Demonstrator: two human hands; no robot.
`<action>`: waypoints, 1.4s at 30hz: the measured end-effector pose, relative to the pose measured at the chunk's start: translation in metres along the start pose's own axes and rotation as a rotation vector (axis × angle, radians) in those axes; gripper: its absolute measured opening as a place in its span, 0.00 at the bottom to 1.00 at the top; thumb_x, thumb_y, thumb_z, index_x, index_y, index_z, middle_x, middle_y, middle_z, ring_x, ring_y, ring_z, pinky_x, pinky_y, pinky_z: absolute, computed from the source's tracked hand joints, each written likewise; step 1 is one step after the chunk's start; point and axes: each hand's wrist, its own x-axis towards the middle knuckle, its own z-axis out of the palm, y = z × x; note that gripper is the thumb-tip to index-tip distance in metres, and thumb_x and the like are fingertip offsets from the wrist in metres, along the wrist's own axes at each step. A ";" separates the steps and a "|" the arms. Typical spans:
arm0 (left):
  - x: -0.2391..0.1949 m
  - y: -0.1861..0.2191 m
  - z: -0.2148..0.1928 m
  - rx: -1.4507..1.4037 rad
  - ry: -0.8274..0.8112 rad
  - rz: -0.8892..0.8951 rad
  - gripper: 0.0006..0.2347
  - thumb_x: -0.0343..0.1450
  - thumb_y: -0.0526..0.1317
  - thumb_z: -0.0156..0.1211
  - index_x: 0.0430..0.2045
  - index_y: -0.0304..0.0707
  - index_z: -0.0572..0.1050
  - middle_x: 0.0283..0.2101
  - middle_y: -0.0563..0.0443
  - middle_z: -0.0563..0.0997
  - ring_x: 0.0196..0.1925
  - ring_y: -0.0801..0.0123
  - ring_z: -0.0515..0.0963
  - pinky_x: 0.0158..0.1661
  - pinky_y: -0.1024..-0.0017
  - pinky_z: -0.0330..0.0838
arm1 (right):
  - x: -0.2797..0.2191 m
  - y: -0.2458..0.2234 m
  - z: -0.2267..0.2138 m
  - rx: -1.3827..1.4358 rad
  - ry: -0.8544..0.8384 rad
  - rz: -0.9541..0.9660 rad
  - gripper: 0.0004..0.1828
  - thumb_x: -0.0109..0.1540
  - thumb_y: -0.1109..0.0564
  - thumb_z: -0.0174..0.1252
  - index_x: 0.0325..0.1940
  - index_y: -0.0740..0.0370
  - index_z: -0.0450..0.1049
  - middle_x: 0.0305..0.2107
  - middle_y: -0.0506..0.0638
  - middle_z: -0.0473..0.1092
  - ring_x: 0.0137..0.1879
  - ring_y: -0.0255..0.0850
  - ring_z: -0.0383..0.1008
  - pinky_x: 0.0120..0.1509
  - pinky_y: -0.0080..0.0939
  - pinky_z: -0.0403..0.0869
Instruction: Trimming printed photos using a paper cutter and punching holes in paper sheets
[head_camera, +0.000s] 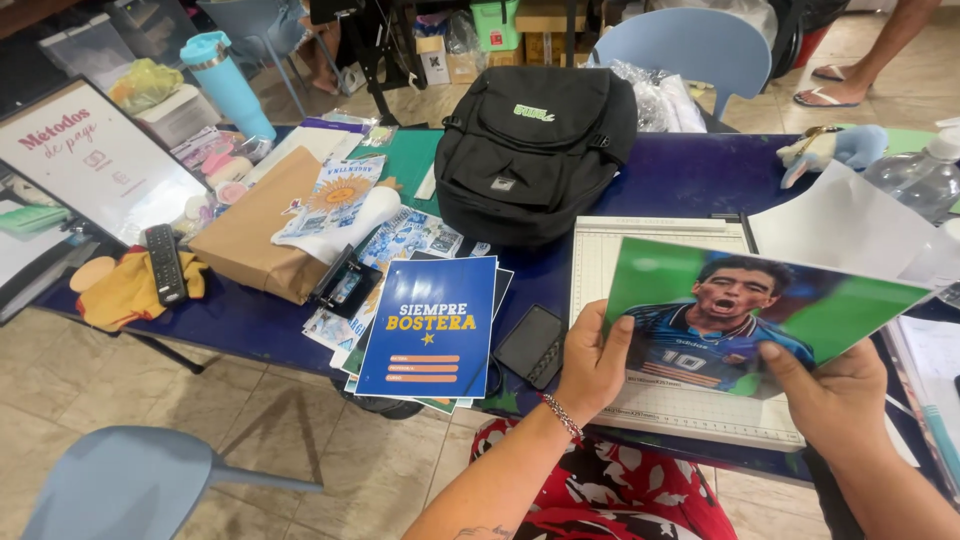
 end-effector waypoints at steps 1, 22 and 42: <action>-0.001 0.000 0.000 0.012 -0.001 -0.012 0.17 0.79 0.53 0.48 0.46 0.38 0.71 0.25 0.62 0.68 0.24 0.80 0.63 0.26 0.77 0.60 | 0.001 -0.005 0.002 -0.016 -0.004 0.012 0.14 0.65 0.63 0.63 0.54 0.66 0.73 0.49 0.54 0.75 0.54 0.40 0.75 0.63 0.38 0.75; 0.007 0.003 0.001 0.080 0.014 -0.015 0.18 0.78 0.55 0.47 0.42 0.38 0.73 0.31 0.57 0.75 0.31 0.75 0.71 0.34 0.73 0.68 | 0.008 -0.038 0.008 -0.219 0.040 0.377 0.12 0.62 0.54 0.68 0.34 0.67 0.80 0.20 0.58 0.78 0.22 0.45 0.78 0.26 0.42 0.76; 0.012 0.048 -0.021 0.037 -0.242 -0.088 0.28 0.78 0.53 0.44 0.67 0.27 0.60 0.20 0.66 0.57 0.20 0.84 0.54 0.25 0.79 0.53 | 0.016 -0.069 0.008 0.087 -0.009 0.387 0.10 0.65 0.62 0.60 0.46 0.68 0.68 0.25 0.62 0.71 0.15 0.58 0.71 0.05 0.54 0.70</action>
